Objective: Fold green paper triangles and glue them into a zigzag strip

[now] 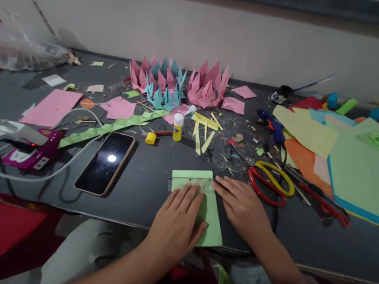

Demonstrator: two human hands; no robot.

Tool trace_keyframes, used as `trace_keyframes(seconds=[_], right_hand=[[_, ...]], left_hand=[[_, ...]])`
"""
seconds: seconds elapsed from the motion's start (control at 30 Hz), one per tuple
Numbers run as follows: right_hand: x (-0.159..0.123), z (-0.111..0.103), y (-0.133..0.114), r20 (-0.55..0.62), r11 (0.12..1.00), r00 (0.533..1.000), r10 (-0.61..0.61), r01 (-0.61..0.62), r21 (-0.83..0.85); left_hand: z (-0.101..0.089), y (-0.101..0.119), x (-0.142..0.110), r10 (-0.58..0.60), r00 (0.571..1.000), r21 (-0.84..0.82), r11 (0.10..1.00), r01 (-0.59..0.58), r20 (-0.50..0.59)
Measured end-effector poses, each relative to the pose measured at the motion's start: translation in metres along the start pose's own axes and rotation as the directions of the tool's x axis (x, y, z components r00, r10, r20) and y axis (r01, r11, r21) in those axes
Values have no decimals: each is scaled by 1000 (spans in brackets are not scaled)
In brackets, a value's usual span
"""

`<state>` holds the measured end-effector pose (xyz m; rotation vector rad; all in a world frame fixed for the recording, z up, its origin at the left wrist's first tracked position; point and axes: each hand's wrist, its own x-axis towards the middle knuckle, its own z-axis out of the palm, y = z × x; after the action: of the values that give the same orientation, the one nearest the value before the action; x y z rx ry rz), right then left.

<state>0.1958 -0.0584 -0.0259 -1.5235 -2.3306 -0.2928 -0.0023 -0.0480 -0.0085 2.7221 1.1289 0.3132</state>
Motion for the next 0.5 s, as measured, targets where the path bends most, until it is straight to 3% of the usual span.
trace_keyframes(seconds=[0.5], right_hand=[[0, -1, -3, 13, 991, 994, 109, -110, 80]], left_hand=[[0, -5, 0, 49, 994, 0, 999, -49, 94]])
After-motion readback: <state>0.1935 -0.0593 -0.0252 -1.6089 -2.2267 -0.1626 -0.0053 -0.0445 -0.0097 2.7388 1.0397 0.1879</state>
